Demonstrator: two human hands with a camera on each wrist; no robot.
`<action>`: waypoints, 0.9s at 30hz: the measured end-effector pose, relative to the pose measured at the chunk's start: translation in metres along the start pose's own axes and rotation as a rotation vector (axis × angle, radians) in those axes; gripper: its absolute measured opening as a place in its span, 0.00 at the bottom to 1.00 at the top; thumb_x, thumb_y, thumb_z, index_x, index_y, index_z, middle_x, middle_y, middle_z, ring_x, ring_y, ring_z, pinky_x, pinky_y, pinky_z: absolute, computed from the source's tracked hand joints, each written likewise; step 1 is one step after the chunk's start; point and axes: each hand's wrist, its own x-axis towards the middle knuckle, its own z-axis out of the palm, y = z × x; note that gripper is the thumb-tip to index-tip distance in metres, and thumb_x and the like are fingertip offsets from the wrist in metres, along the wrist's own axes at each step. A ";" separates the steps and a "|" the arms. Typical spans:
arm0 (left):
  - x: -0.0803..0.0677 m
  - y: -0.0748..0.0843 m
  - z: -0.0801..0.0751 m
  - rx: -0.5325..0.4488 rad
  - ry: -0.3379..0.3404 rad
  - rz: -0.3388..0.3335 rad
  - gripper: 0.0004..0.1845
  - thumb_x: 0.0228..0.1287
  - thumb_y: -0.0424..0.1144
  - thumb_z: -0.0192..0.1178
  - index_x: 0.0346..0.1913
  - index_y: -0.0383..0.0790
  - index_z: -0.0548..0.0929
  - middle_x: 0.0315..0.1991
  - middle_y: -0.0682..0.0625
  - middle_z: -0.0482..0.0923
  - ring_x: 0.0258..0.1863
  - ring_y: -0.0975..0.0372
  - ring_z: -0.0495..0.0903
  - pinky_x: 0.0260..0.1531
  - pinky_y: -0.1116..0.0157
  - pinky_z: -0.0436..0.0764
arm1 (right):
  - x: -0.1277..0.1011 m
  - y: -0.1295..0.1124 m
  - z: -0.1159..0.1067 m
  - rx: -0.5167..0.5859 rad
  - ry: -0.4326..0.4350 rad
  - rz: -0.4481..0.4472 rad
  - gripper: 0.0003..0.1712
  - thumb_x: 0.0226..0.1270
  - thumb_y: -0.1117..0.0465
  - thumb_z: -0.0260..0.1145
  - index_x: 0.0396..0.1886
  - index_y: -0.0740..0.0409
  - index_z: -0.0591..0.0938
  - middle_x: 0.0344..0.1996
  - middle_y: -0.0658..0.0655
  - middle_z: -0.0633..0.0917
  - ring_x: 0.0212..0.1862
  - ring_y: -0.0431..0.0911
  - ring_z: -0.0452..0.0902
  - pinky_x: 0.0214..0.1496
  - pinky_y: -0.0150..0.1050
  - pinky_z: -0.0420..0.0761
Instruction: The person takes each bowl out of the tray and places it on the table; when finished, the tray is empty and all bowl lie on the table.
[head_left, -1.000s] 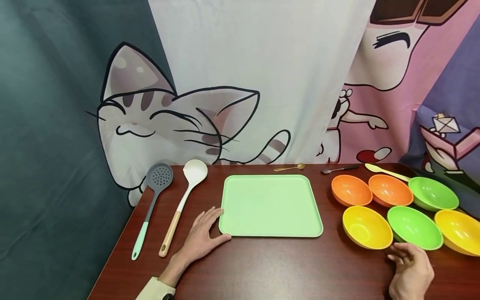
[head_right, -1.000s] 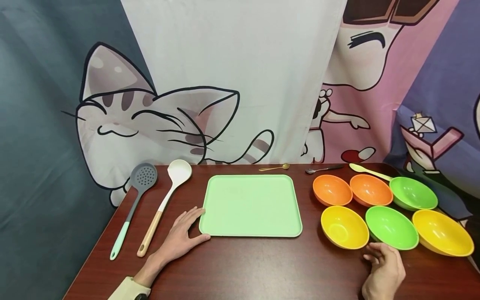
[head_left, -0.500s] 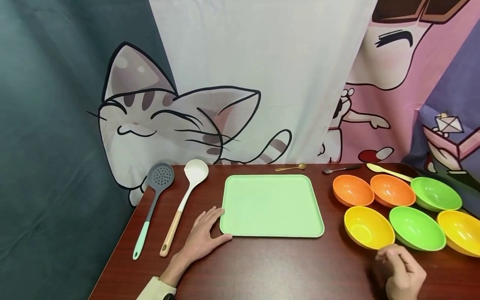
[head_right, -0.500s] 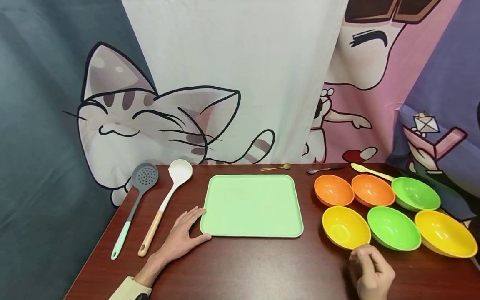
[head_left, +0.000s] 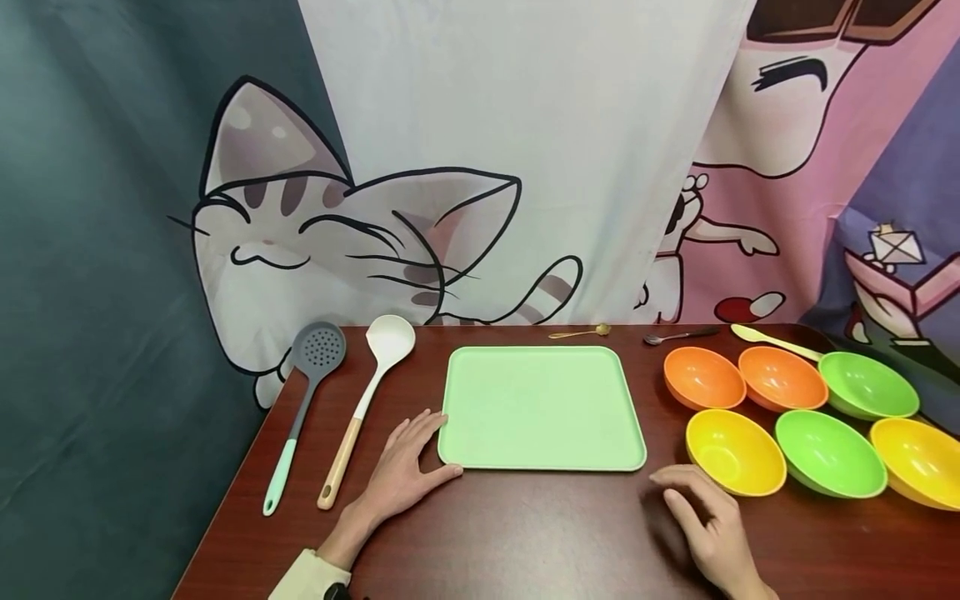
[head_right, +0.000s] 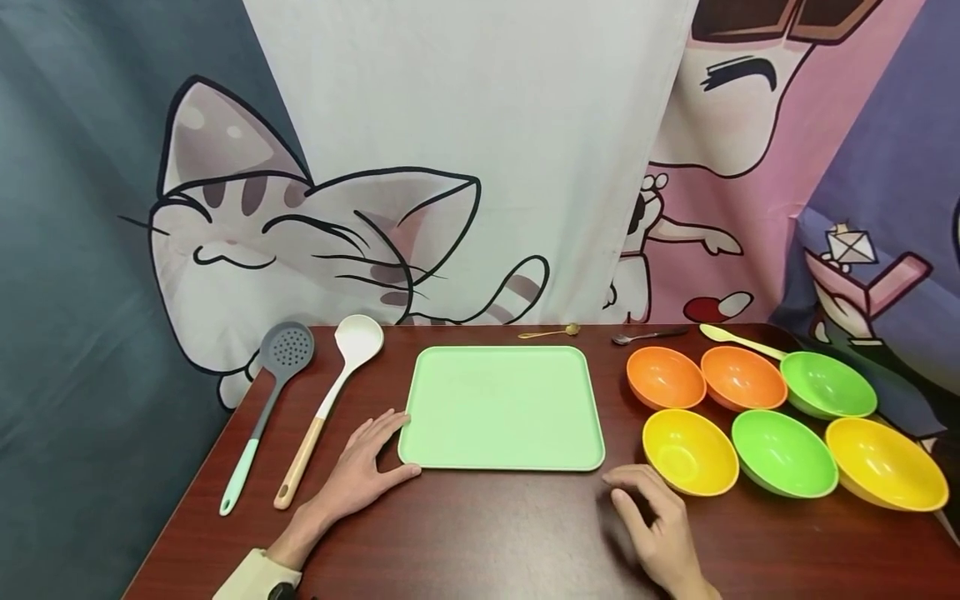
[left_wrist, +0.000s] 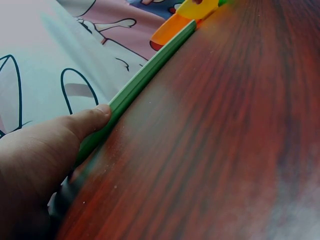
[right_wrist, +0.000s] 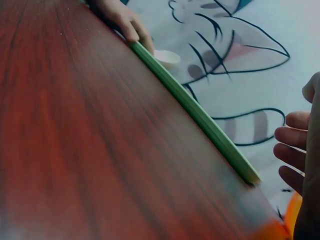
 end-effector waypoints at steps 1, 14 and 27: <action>0.000 0.000 0.000 0.001 -0.003 -0.002 0.45 0.56 0.65 0.67 0.73 0.47 0.69 0.72 0.52 0.69 0.78 0.55 0.58 0.76 0.49 0.52 | 0.002 0.001 0.004 0.000 -0.011 -0.003 0.18 0.55 0.85 0.61 0.43 0.68 0.84 0.39 0.60 0.85 0.47 0.38 0.80 0.57 0.22 0.74; -0.001 0.002 0.002 -0.008 -0.031 -0.022 0.45 0.56 0.65 0.67 0.73 0.47 0.69 0.73 0.52 0.68 0.78 0.56 0.57 0.77 0.50 0.51 | 0.028 0.008 0.042 -0.036 -0.085 -0.014 0.27 0.52 0.79 0.69 0.55 0.65 0.82 0.54 0.63 0.83 0.61 0.47 0.75 0.69 0.25 0.65; -0.001 -0.001 0.001 0.004 0.020 0.019 0.44 0.56 0.65 0.67 0.72 0.46 0.70 0.72 0.51 0.70 0.77 0.54 0.60 0.75 0.48 0.54 | 0.042 0.011 0.072 -0.230 -0.313 -0.069 0.41 0.65 0.52 0.68 0.74 0.62 0.67 0.71 0.65 0.70 0.76 0.56 0.58 0.82 0.39 0.45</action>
